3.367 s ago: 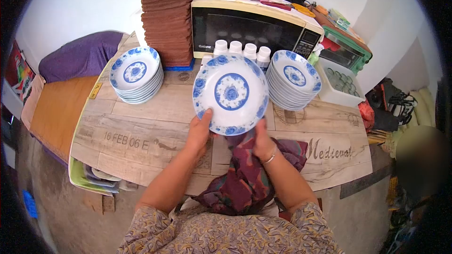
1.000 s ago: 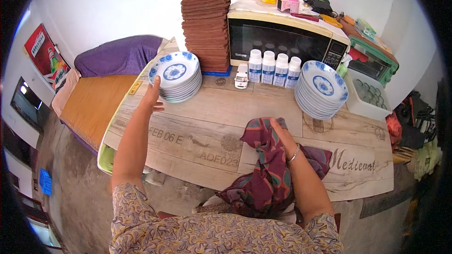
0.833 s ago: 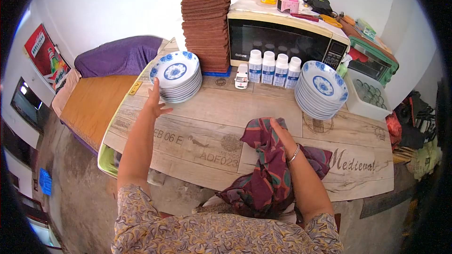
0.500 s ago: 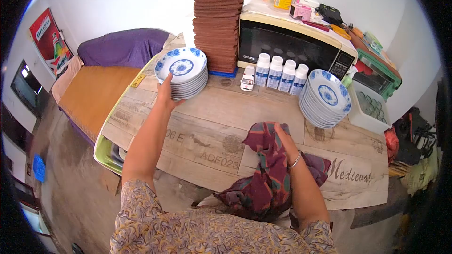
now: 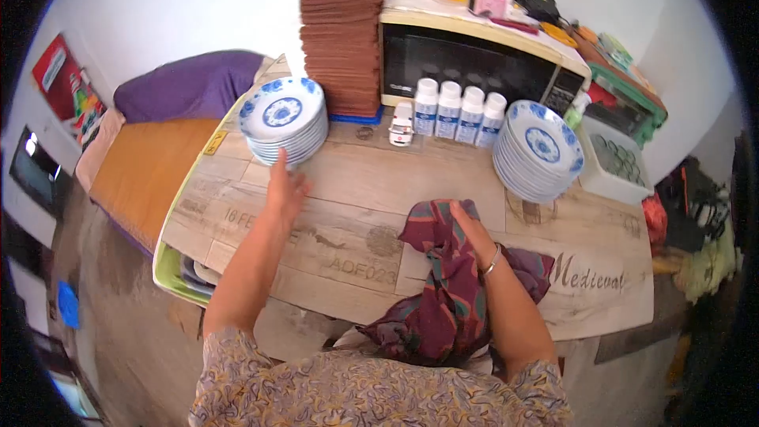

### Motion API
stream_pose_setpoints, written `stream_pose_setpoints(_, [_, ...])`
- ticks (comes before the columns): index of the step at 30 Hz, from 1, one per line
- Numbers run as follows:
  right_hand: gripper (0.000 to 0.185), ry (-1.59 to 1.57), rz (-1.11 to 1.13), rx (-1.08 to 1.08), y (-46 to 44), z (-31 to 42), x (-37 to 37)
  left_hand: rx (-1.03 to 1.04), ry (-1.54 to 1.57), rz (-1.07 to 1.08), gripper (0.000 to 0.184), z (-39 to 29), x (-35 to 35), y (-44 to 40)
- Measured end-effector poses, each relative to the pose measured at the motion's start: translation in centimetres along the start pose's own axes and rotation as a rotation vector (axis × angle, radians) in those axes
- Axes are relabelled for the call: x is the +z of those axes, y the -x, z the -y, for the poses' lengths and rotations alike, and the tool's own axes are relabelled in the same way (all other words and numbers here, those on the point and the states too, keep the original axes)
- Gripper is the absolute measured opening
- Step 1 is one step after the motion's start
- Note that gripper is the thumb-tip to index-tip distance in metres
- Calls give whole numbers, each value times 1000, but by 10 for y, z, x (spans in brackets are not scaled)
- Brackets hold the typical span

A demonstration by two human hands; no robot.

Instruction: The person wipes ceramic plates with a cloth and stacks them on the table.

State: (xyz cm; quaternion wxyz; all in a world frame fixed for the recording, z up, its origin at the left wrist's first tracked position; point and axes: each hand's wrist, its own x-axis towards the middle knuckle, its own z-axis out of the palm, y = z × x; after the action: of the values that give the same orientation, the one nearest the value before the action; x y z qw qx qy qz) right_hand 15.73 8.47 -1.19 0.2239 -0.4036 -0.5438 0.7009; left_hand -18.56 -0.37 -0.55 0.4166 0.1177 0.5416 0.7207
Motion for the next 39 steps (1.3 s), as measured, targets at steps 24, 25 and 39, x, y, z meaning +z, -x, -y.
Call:
stream_pose_setpoints(24, [47,650,324,-282,-20,-24,-17,51,-664,532,73,126,366,14])
stream_pose_setpoints(25, [51,530,283,-253,-23,-28,-15,28,-655,512,72,114,366,30])
stream_pose_setpoints(39, [80,299,245,-262,1,-5,-11,266,-763,574,46,81,377,30])
